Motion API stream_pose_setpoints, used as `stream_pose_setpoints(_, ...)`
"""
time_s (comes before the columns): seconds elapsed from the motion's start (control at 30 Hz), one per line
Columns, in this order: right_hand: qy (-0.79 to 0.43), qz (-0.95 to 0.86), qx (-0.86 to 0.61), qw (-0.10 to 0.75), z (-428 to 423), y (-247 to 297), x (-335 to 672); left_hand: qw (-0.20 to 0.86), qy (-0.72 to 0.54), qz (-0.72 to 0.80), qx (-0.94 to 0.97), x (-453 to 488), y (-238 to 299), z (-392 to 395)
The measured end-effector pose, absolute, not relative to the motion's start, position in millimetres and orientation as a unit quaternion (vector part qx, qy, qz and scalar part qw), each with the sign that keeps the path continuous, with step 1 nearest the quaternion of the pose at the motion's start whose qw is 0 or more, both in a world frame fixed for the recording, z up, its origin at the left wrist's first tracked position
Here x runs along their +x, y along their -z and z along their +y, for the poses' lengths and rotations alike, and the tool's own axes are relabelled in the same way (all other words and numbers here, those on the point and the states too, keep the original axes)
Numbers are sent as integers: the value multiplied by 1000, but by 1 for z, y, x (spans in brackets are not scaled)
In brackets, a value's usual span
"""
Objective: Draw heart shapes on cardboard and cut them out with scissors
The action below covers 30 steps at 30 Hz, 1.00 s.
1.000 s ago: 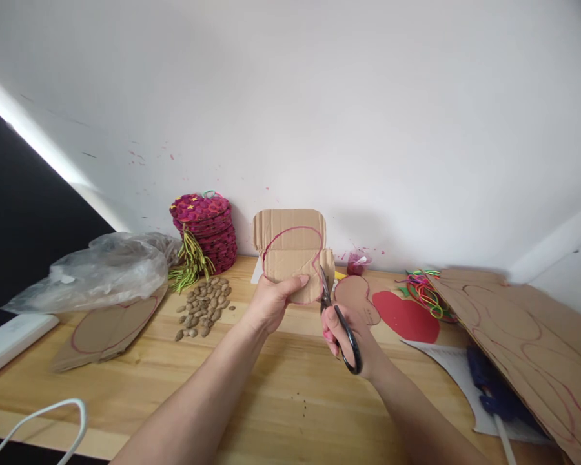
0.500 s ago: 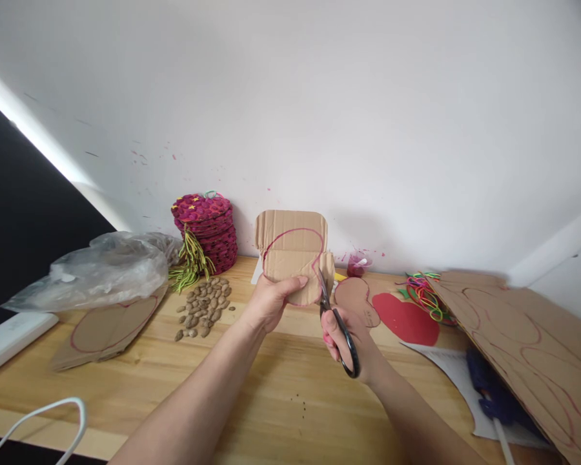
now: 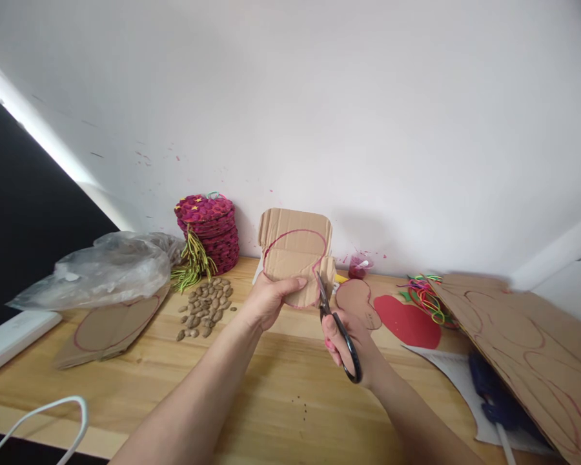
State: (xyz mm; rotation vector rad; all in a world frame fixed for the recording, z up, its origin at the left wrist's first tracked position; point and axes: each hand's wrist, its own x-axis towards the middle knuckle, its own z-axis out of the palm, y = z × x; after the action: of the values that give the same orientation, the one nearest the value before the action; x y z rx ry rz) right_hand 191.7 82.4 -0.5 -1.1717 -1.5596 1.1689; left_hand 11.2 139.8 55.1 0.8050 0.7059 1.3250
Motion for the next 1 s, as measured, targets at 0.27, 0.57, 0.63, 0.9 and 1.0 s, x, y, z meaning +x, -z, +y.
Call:
stream_pose_setpoints(0.27,-478,-615,-470,416,83,2,191,661,-581,310,361,8,-53,143)
stream_pose_setpoints(0.57,-481,-613,-474,410,84,2,191,658,-583,310,361,8,-54,142)
stream_pose_setpoints(0.63,-478,-613,-479,408,83,2,190,662,-581,306,362,8,-54,142)
stream_pose_setpoints(0.9,-487,-586,-513,396,83,8,187,669,-573,292,372,6,-51,145)
stream_pose_setpoints(1.0,-499,-571,-520,394,84,11,187,671,-566,288,382,4,-48,146)
